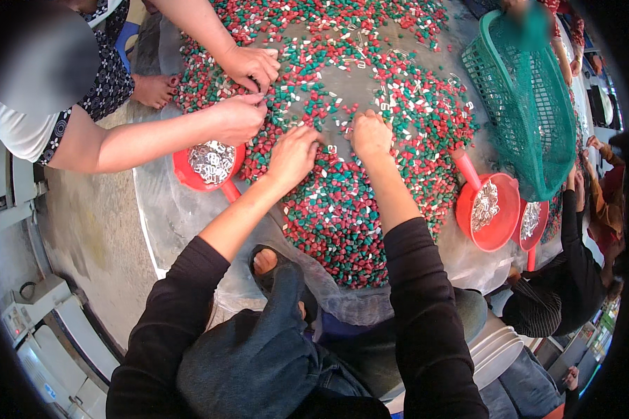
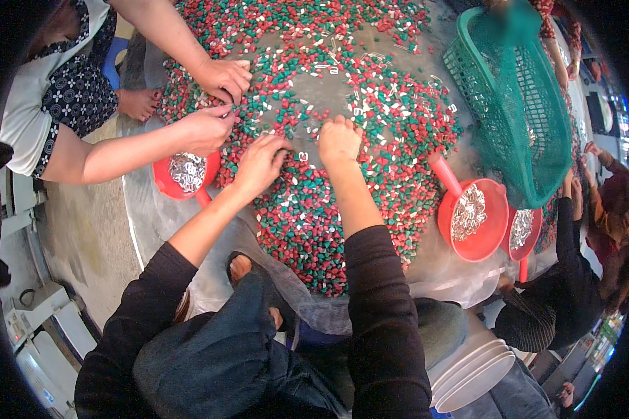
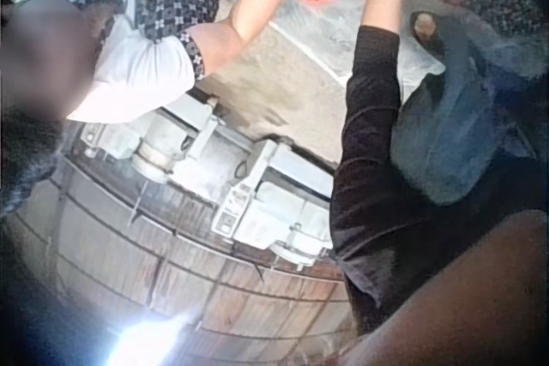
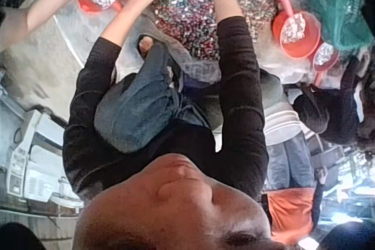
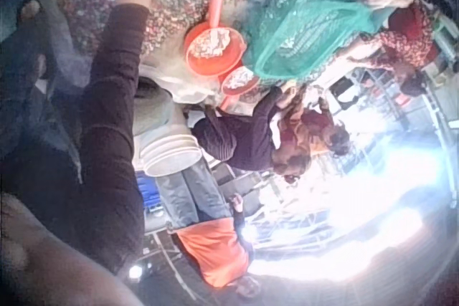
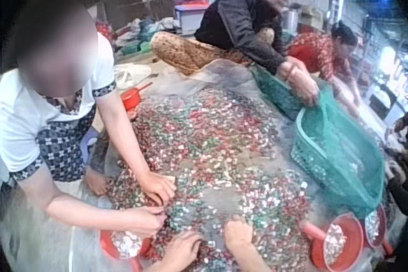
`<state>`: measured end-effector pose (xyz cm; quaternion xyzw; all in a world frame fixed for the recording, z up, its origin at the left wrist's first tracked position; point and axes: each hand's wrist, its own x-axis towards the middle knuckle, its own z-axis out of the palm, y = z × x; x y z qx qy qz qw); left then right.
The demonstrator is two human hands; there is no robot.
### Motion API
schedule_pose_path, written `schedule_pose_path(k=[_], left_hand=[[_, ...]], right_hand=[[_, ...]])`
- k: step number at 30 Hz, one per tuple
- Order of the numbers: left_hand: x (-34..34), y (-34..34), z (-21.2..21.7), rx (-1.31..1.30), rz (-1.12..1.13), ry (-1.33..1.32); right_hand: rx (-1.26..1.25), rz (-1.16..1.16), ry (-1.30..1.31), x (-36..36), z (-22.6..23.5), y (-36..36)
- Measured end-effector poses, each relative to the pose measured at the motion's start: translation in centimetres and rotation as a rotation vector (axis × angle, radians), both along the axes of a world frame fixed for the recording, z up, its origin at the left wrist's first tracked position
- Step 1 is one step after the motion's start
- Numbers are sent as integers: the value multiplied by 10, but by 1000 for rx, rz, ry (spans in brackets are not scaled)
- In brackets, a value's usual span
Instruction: The person sits at a table and sorts small red, green, and white plastic caps by hand, picking them from a large pile and placing them into red bowls. The person also adjusts a large plastic sheet covering the pile and moves a green basket.
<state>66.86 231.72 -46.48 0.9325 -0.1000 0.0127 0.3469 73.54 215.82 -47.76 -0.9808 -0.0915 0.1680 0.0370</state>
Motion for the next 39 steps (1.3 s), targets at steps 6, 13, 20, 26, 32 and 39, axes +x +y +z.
schedule_pose_path(k=[6, 13, 20, 26, 32, 39], left_hand=[[10, -30, -11, 427, -67, 55], [15, -34, -12, 500, -183, 148], [5, -32, -5, 333, -181, 58], [-5, -22, 9, -263, 50, 207], [-32, -8, 24, -1743, 503, 1026], [-72, 74, 57, -1578, 639, 679]], right_hand=[[235, -29, -193, -16, -4, -14], [1237, -810, 286, -52, 7, -31], [1402, -825, 258, -84, 24, -23], [1357, -633, -97, -90, 54, -4], [943, -21, -351, -95, 85, 28], [1106, 128, -152, -82, 75, 105]])
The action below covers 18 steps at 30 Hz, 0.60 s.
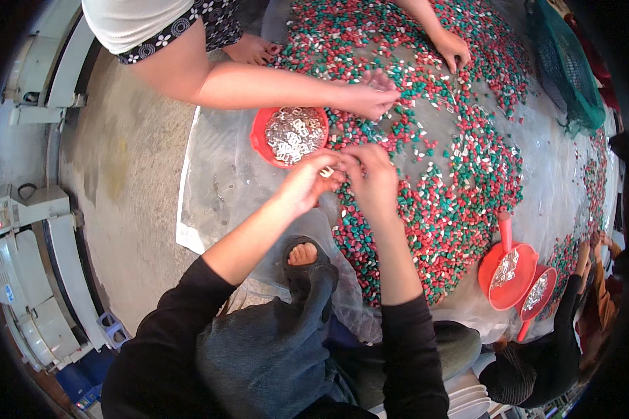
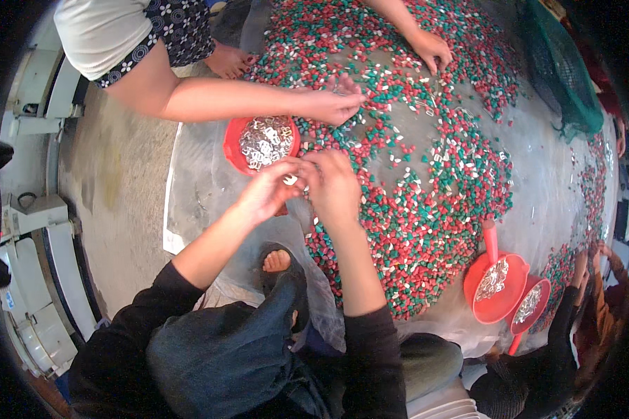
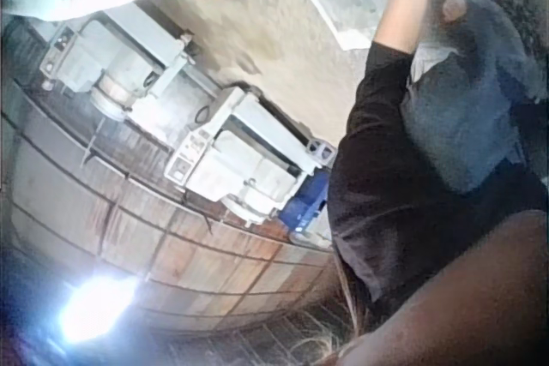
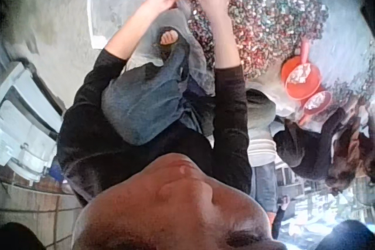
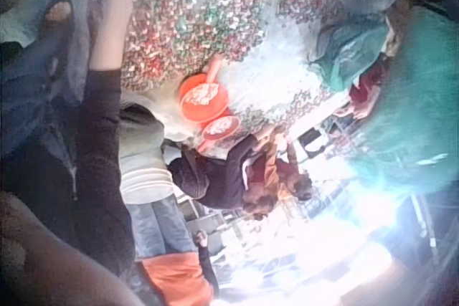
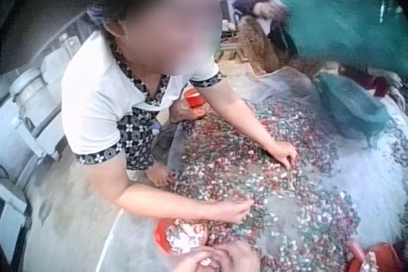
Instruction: The person sits at a table and sorts small red, green, and white plastic caps by hand, picking them from a large pile and placing them into red bowls. The person also adjusts a large plastic sheet covering the pile and moves a green basket.
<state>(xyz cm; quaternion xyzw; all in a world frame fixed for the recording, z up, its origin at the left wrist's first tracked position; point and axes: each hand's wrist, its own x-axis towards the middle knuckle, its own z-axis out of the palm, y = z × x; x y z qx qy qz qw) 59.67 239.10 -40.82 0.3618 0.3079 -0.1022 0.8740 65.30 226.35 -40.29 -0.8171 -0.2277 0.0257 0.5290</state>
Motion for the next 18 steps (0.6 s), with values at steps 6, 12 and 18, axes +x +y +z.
schedule_pose_path(k=[6, 12, 18], left_hand=[[-14, 75, 12, 773, 122, 33], [-11, 104, 15, 800, 169, 22], [-8, 106, 12, 782, 141, -45]], right_hand=[[-473, 283, -505, 32, -29, 80], [-866, 409, -519, 33, -49, 112], [-872, 386, -601, 31, -38, 111]])
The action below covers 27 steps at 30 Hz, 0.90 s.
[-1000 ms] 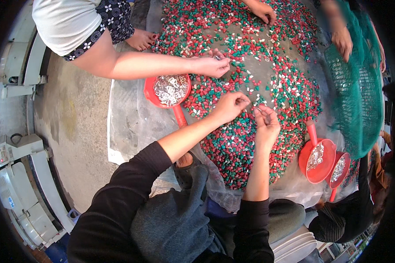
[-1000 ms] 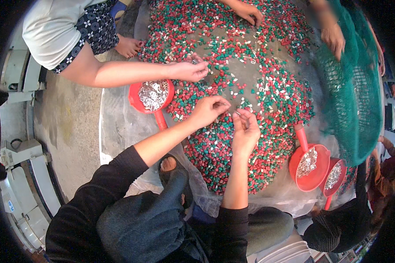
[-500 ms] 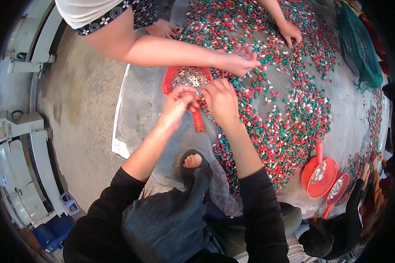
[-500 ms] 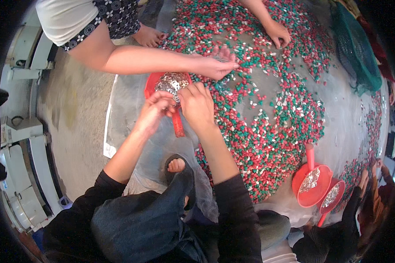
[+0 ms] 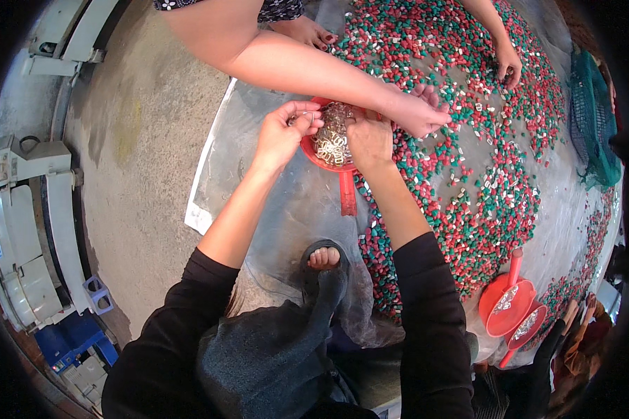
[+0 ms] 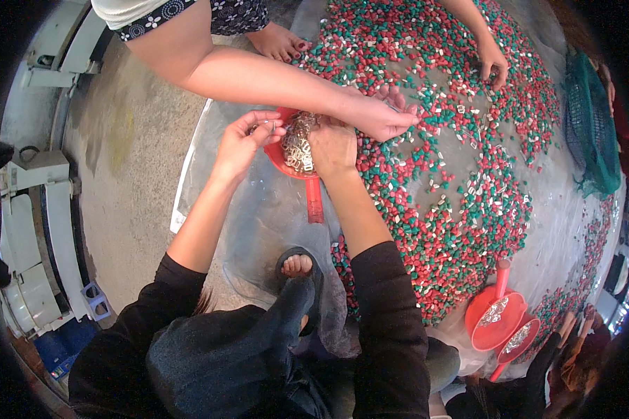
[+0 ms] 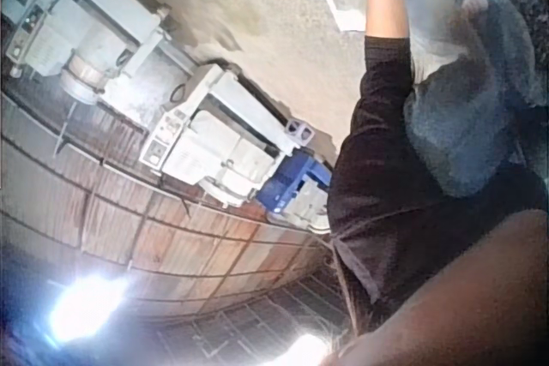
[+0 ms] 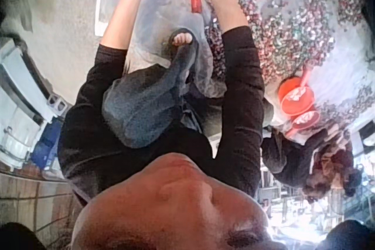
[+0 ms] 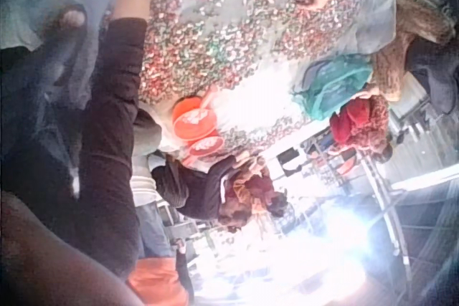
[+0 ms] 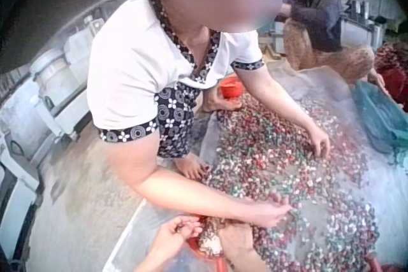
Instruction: The person sits at a table and sorts small red, green, and white plastic caps by hand, picking them from a large pile and placing them into red bowls. The person also adjusts a large plastic sheet covering the pile and moves a green basket.
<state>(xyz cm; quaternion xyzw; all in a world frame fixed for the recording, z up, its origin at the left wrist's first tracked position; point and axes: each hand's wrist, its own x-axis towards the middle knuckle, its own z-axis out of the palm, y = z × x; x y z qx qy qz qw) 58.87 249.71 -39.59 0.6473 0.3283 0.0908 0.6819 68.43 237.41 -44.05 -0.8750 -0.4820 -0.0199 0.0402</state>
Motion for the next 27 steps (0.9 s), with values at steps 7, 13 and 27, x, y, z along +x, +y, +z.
schedule_pose_path(k=[7, 13, 27], left_hand=[[7, -17, -7, 620, -63, 18], [10, -48, 9, 685, 135, -380], [24, -183, -4, 672, -639, -565]], right_hand=[[558, -219, 236, -31, 36, -85], [602, -1192, -418, -24, 79, -369], [562, -735, -73, 2, 11, -354]])
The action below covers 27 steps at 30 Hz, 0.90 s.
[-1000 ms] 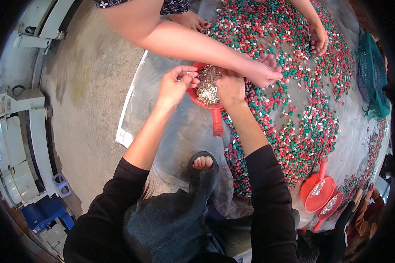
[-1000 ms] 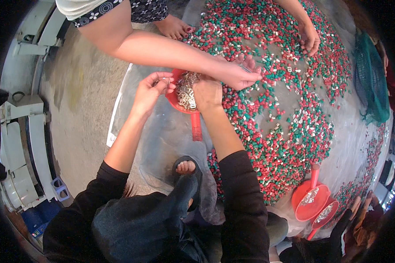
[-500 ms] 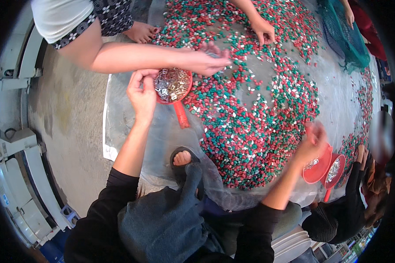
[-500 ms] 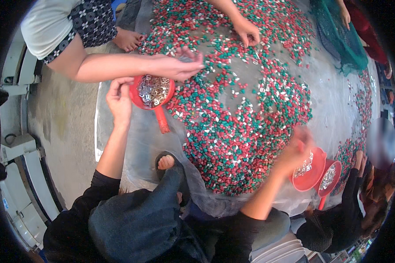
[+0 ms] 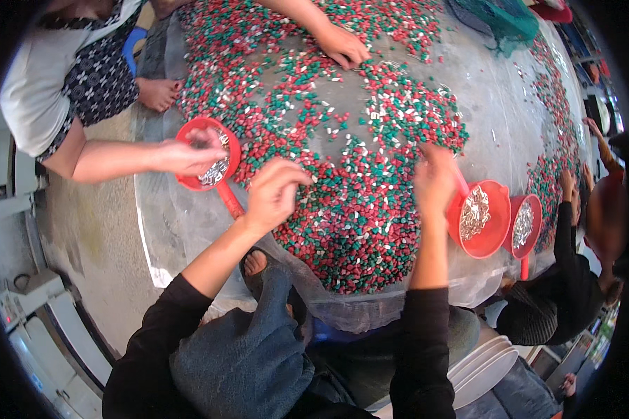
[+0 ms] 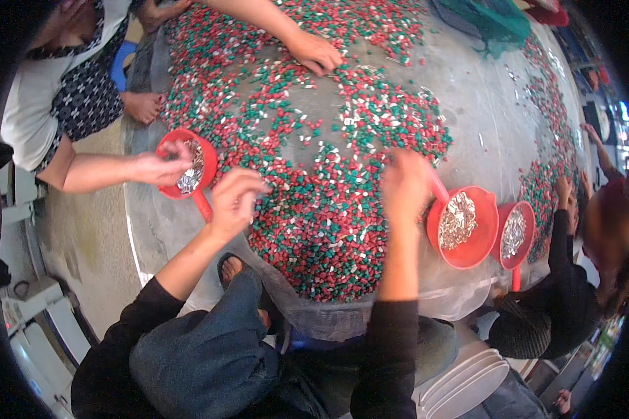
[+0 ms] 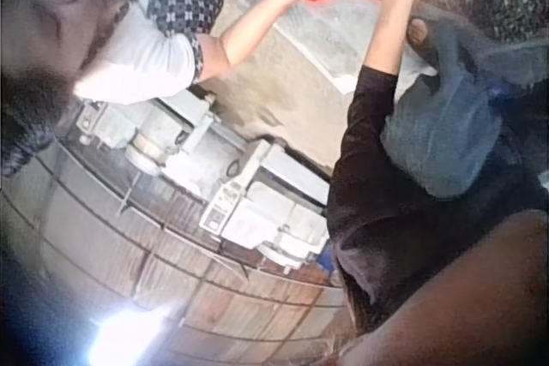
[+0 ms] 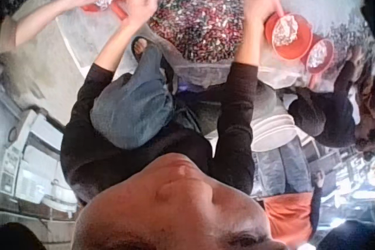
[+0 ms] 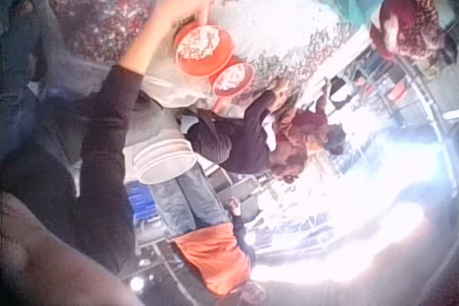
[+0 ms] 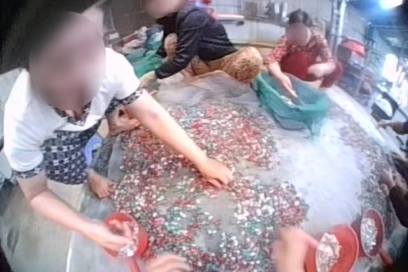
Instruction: The person sits at a table and sorts small red, green, and white plastic caps by hand, picking them from a large pile and placing them into red bowls. The person also adjusts a large plastic sheet covering the pile and moves a green basket.
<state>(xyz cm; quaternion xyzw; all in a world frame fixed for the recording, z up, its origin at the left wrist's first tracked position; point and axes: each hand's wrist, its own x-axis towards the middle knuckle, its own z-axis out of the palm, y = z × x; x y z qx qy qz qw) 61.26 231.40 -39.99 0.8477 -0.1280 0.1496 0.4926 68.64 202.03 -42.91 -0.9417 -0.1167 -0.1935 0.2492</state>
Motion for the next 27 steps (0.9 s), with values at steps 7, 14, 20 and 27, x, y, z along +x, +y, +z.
schedule_pose_path(k=[7, 14, 20, 27], left_hand=[[86, -59, -58, 267, -204, 32], [152, -107, -80, 322, -371, -25], [195, -202, -89, 291, -620, -261], [257, -328, -92, 502, -818, -289]], right_hand=[[-281, -81, 482, 15, -49, 70], [-132, 210, 536, -85, -24, 103], [220, -388, 326, -68, 7, 33], [160, -493, 508, -123, 4, -7]])
